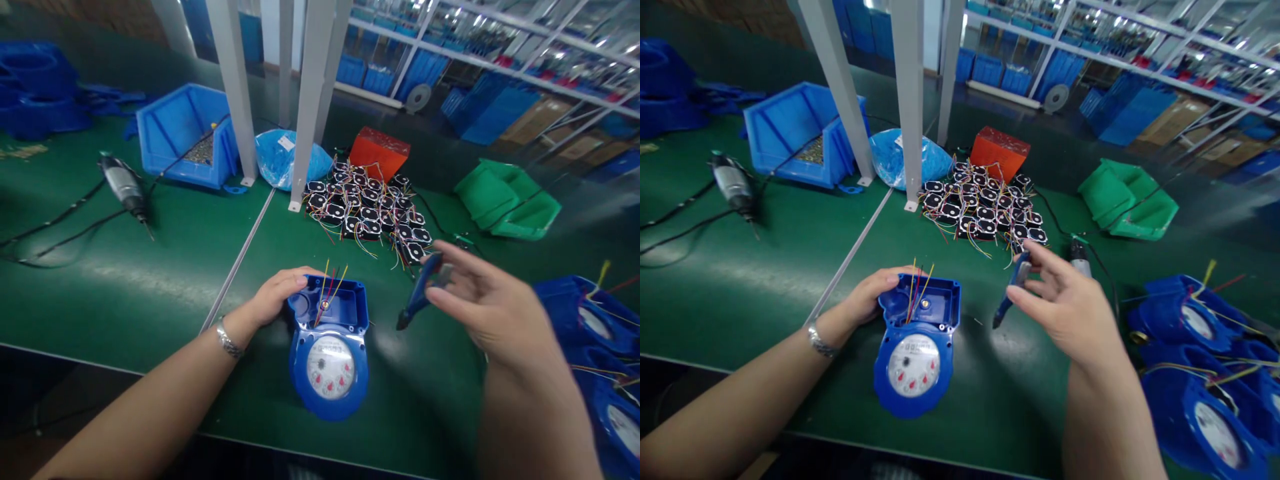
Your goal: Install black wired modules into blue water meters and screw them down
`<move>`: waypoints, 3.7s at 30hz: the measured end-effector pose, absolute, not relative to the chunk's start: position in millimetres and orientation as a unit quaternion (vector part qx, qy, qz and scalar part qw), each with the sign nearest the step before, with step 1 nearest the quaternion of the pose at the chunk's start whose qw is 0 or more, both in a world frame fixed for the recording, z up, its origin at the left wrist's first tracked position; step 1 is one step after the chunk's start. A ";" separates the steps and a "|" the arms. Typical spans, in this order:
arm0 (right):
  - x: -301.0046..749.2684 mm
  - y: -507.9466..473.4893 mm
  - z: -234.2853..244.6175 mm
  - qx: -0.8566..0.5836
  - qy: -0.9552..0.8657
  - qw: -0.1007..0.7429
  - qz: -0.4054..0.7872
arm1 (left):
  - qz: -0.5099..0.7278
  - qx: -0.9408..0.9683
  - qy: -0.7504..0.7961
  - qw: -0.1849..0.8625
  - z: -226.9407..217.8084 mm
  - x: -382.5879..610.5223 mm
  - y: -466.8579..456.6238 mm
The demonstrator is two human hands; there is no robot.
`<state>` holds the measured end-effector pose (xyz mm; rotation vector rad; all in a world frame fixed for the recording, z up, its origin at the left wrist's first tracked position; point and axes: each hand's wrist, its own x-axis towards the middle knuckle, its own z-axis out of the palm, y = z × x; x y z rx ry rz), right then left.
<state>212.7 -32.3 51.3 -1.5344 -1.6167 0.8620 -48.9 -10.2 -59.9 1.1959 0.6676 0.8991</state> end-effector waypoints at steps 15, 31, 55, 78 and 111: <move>147.8 -34.0 29.4 -0.338 -0.685 0.451 0.462 | 0.400 0.564 0.280 0.666 -49.8 -49.8 -9.3; 145.2 -30.2 24.2 -0.341 -0.659 0.461 0.487 | 0.405 0.554 0.298 0.663 -55.6 -51.7 -11.5; 142.5 -31.4 22.4 -0.391 -0.683 0.443 0.430 | 0.402 0.570 0.320 0.642 -45.4 -51.9 -12.0; 236.6 -15.0 -3.8 -0.679 -0.717 0.036 0.154 | 0.367 0.528 0.314 0.699 -50.4 -52.1 -12.5; 250.3 -3.8 56.3 -0.838 -0.490 0.241 -0.013 | 0.388 0.608 0.378 0.581 -48.5 -56.0 -10.0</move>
